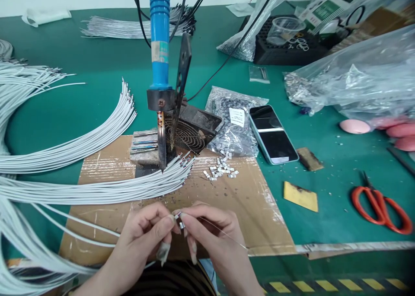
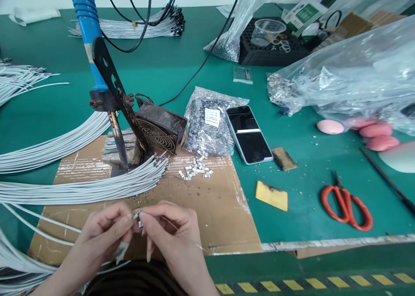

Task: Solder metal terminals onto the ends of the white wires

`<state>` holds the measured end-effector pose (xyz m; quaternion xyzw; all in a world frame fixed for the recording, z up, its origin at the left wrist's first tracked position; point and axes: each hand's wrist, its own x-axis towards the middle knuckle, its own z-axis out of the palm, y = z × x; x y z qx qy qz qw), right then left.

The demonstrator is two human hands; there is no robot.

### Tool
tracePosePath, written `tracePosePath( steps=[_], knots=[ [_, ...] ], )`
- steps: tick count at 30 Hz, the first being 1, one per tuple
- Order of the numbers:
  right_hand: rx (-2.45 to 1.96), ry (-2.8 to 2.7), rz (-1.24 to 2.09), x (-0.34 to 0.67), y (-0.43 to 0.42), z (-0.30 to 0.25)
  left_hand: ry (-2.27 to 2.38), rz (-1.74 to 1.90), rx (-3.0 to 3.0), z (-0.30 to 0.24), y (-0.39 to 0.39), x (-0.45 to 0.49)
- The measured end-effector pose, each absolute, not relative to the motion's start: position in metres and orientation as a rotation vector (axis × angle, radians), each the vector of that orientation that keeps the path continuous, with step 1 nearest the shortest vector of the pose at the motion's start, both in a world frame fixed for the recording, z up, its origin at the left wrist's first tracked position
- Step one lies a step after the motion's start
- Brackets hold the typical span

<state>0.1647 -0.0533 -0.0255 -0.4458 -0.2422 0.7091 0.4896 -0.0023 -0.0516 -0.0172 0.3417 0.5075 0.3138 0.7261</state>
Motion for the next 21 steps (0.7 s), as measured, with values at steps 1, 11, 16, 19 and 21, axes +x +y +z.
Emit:
tracePosePath(
  steps=[1,11,16,19,21],
  knots=[
    [-1.118,-0.581,1.709,0.164,-0.054,-0.023,1.127,0.696,0.762,-0.017,-0.052,-0.002],
    [-0.937,-0.426,1.750,0.149,-0.058,-0.044,1.114,0.726,0.694,-0.021,-0.053,-0.001],
    [-0.935,-0.481,1.843,0.159,-0.051,-0.040,1.126,0.674,0.750,-0.019,-0.056,-0.005],
    [-0.993,-0.532,1.839,0.168,-0.048,-0.031,1.123,0.664,0.775,-0.017,-0.055,-0.006],
    [-1.071,-0.601,1.798,0.172,-0.048,-0.025,1.124,0.667,0.796,-0.017,-0.055,-0.006]
  ],
)
